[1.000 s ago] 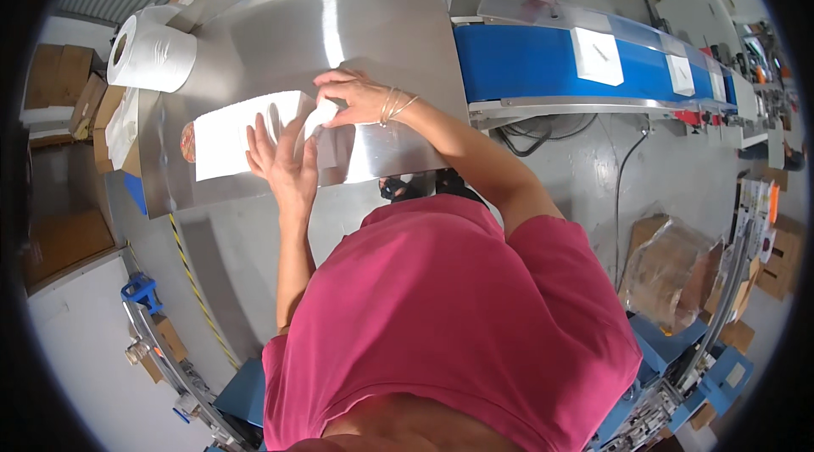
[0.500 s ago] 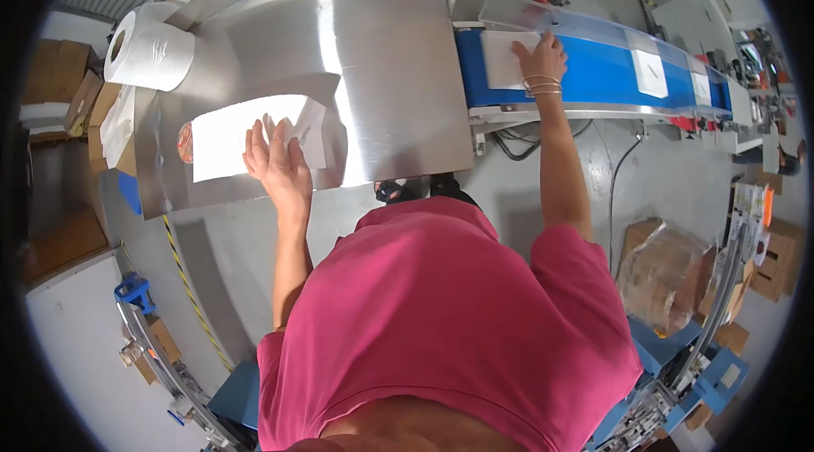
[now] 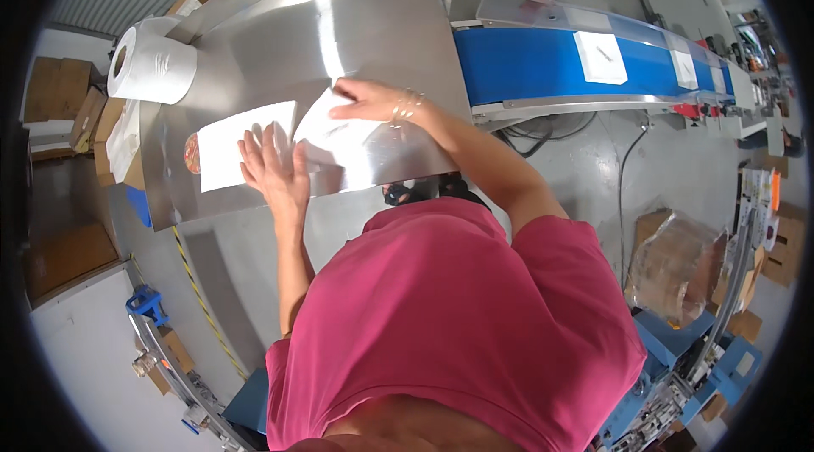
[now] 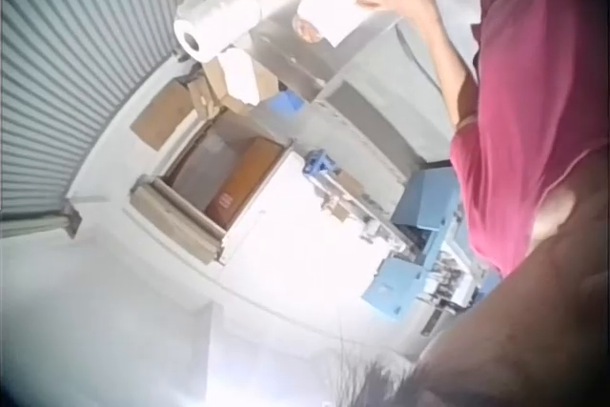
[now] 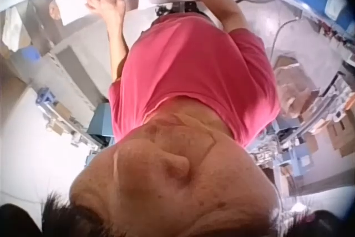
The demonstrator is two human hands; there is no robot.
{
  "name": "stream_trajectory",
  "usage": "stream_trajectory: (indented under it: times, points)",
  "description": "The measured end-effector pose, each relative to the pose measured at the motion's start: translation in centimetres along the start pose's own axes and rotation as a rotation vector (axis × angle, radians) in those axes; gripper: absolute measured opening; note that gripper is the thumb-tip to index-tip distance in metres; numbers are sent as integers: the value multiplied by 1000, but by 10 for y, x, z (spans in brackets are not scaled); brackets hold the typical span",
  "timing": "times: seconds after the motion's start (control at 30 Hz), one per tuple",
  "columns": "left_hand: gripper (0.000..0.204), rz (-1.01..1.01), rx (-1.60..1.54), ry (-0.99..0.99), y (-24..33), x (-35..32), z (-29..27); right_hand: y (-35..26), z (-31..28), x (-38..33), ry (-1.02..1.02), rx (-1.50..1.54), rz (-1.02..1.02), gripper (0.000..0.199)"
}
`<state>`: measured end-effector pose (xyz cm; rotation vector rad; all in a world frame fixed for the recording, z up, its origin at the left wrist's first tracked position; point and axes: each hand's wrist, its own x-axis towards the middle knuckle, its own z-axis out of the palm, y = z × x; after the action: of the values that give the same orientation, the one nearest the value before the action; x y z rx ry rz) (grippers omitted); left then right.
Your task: Placing paper napkins onto a conveyor belt for packaging.
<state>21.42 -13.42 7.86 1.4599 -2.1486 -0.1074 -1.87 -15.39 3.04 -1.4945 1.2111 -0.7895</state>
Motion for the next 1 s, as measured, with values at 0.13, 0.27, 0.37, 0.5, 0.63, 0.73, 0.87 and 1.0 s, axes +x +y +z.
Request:
stream_trajectory:
  times: [0.13, 0.27, 0.37, 0.5, 0.63, 0.73, 0.87, 1.0]
  points:
    - [41, 17, -24, 26, -7, -1, -1, 39, -46, -54, 427, 183, 139, 36]
    - [34, 15, -80, 51, -4, 0, -2, 68, -124, -111, 645, -427, 444, 43]
    - [32, 22, -79, 78, -6, 1, -2, 90, -164, -140, 970, -428, 620, 54]
    - [33, -27, -90, 59, -3, 0, -2, 66, -142, -118, 1139, -1062, 431, 53]
    - [34, -5, -85, 38, -5, -1, -5, 24, -61, -45, 458, -517, -223, 44]
    - [33, 38, -77, -18, -8, 0, -6, -30, 6, -2, 92, -139, -166, 48]
    - [42, 6, -66, -34, -2, 4, -11, -13, 21, 22, -35, -169, -198, 53]
    - [44, 28, -24, 26, -23, 2, -10, 12, 0, -12, 258, 103, 57, 49]
